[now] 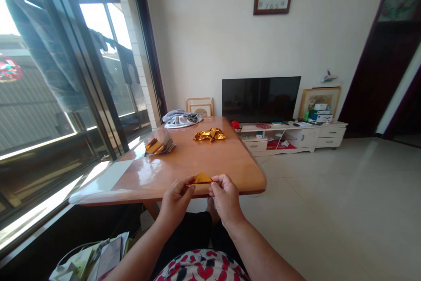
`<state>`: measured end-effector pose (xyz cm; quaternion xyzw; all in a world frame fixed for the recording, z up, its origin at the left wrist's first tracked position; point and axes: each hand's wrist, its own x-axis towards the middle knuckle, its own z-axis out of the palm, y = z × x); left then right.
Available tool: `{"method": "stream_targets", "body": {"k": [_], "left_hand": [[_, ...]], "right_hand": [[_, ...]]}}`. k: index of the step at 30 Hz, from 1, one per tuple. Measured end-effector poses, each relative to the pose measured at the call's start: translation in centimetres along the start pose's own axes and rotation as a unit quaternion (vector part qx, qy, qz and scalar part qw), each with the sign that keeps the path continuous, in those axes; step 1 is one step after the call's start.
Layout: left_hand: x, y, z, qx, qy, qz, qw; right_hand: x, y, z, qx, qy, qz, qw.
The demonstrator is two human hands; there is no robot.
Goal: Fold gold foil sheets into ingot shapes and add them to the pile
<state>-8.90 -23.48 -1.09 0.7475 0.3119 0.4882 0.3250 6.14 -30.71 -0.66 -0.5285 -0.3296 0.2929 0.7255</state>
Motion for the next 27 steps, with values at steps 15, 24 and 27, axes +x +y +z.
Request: {"method": "stream_targets", "body": {"k": [15,24,27], "left_hand": [[-0.2,1.0,0.6,-0.286,0.045,-0.235,0.928],[0.0,1.0,0.8,-0.339,0.071,-0.244,0.906],[0.0,1.2,0.9,-0.333,0.075,-0.235,0.910]], "right_hand": [[-0.3,1.4,0.1,-0.048,-0.017,-0.036,0.998],[-0.4,1.6,-0.1,-0.086,-0.034,-0.072,0.993],[-0.5,1.5,0.0,-0.074,-0.033,-0.060,0.995]]}}
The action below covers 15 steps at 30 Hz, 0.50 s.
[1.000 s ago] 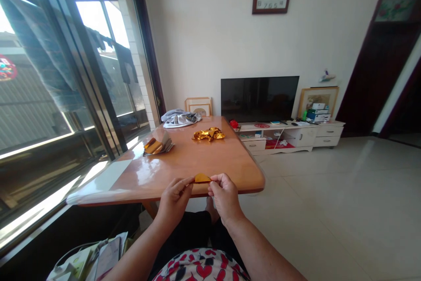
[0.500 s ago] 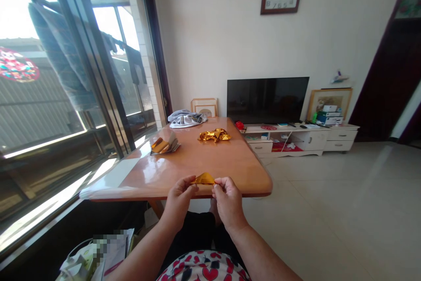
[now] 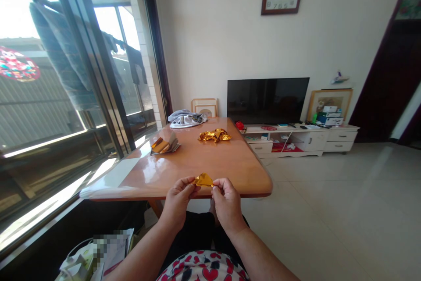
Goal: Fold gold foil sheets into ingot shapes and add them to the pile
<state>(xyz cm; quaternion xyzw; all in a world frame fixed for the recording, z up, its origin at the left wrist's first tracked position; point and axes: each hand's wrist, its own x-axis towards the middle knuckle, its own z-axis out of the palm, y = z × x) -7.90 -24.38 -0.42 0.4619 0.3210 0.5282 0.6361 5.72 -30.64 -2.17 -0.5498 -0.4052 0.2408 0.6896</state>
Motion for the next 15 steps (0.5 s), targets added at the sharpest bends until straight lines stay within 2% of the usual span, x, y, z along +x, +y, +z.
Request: {"method": "stream_targets", "body": {"k": [8,15], "left_hand": [[0.18,-0.70,-0.07,0.067,-0.010,0.090,0.994],[0.04,-0.48,-0.19,0.064,-0.011,0.077,0.995]], "right_hand": [[0.15,0.48,0.37,0.063,0.017,0.054,0.996],[-0.03,0.32,0.34,0.077,-0.013,0.085,0.993]]}}
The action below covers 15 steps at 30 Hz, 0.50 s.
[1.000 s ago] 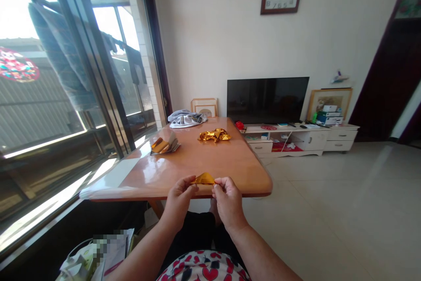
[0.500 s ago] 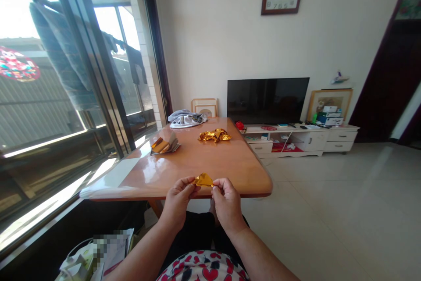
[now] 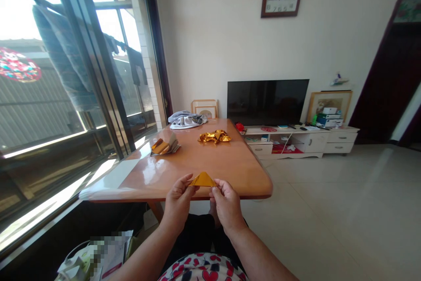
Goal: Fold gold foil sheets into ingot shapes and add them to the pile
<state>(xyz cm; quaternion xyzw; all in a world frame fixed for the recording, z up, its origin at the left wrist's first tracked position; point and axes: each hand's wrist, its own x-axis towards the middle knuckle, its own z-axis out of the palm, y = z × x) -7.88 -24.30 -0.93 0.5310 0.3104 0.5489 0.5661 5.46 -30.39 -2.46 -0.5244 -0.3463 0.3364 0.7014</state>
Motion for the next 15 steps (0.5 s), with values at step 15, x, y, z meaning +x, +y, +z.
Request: {"method": "stream_targets", "body": {"k": [15], "left_hand": [[0.61,-0.34,-0.29,-0.044,-0.006,-0.079,0.996]], "right_hand": [[0.74,0.28,-0.33,-0.047,-0.026,-0.025,0.998]]}}
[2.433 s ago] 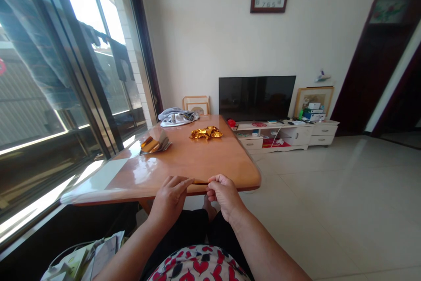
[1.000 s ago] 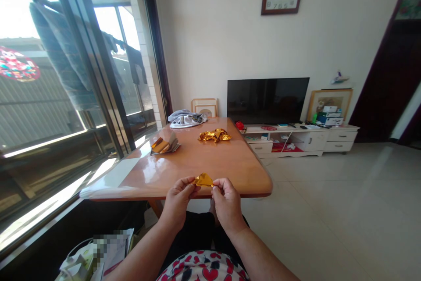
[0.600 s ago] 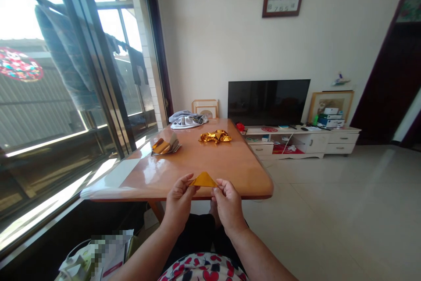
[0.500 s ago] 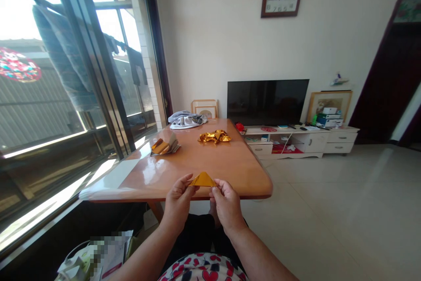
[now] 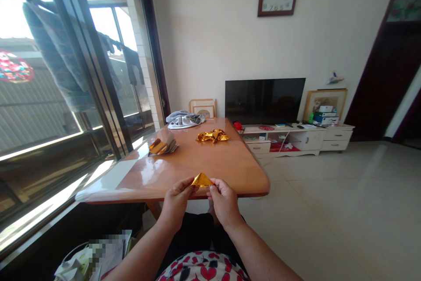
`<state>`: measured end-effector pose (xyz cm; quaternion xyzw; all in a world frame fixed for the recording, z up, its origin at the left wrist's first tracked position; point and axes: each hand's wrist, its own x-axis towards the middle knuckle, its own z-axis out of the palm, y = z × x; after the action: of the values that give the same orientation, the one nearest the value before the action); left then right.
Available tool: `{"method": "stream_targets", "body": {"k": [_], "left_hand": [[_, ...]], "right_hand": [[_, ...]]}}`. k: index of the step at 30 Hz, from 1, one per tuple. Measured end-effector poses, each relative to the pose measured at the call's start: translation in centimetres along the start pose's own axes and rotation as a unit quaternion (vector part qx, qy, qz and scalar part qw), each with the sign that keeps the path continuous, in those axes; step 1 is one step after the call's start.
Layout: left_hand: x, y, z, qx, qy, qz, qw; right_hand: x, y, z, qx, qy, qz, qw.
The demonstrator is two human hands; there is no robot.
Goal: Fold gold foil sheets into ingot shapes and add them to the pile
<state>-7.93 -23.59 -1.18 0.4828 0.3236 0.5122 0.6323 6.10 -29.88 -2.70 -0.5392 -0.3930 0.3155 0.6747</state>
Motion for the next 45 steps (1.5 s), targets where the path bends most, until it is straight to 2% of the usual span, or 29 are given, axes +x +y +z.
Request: {"method": "stream_targets", "body": {"k": [9,18,32,40,45], "left_hand": [[0.4,-0.5,-0.1,-0.007,-0.003,-0.015,1.000],[0.7,-1.5,-0.9,0.055,-0.012,-0.005,0.998],[1.3,-2.5,-1.6,0.112,-0.052,0.023,0.992],[1.3,-2.5,-1.5,0.142,-0.038,0.037,0.988],[1.4,-2.6,-1.6,0.148,-0.041,0.038,0.987]], "right_hand": [[0.5,1.4,-0.3,-0.046,-0.011,-0.012,0.999],[0.6,2.0,-0.6,-0.097,-0.030,-0.018,0.995],[0.1,1.6,-0.8,-0.156,-0.045,-0.052,0.985],[0.1,1.7,-0.3,-0.158,0.001,-0.055,0.986],[0.1,1.7,-0.3,-0.150,-0.007,-0.050,0.987]]}}
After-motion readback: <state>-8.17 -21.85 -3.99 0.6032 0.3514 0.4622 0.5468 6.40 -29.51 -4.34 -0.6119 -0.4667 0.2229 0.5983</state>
